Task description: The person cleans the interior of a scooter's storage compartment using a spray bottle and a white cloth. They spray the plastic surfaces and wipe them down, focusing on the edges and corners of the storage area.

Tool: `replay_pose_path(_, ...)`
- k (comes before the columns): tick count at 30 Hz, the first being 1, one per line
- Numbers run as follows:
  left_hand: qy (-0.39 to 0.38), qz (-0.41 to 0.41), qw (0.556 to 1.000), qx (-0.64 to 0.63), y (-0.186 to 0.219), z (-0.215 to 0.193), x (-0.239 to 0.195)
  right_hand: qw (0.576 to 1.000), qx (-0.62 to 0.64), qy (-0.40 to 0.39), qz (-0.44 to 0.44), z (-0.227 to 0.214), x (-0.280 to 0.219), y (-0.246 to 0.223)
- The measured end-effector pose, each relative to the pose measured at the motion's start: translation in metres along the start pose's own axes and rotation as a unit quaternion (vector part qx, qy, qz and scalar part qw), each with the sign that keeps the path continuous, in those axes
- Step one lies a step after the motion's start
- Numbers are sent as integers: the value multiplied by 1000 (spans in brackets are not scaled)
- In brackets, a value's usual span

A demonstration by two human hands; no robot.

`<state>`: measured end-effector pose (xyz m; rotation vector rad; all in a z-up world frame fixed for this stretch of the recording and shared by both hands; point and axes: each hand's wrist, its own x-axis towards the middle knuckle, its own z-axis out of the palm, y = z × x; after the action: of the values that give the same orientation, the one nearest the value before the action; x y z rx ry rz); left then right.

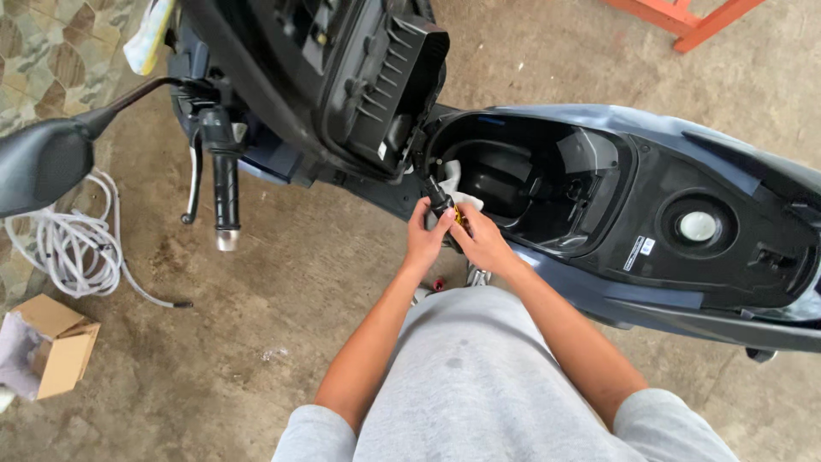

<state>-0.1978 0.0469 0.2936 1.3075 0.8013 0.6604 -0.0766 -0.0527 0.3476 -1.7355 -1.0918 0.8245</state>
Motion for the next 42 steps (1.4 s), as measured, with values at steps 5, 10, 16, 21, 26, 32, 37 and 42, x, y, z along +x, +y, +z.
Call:
replay_pose_path(5, 17, -43, 999, -28, 6, -32, -1, 945, 303, 21, 119, 31, 4, 4)
replay_pose_path(10, 21, -37, 999, -29, 22, -62, -6, 926, 352, 18, 132, 32, -2, -29)
replay_pose_path(16, 17, -58, 997, -44, 58, -82, -14, 932, 346, -9, 110, 33, 1, -64)
replay_pose_path(21, 28, -23, 998, -44, 54, -91, -10, 911, 392, 6, 127, 31, 2, -67)
replay_pose_path(26, 74, -127, 989, -33, 42, -93, 1, 924, 360, 18, 130, 29, 18, -63)
replay_pose_path(32, 153, -7, 988, 26, 11, -86, 24, 927, 359, 2, 105, 14, 40, -37)
replay_pose_path(37, 139, -37, 988, 45, -18, -90, 18, 932, 350, 21, 94, -6, 51, -17)
replay_pose_path(42, 149, -37, 987, 56, -21, -108, 21, 921, 366, 33, 131, -4, 65, -15)
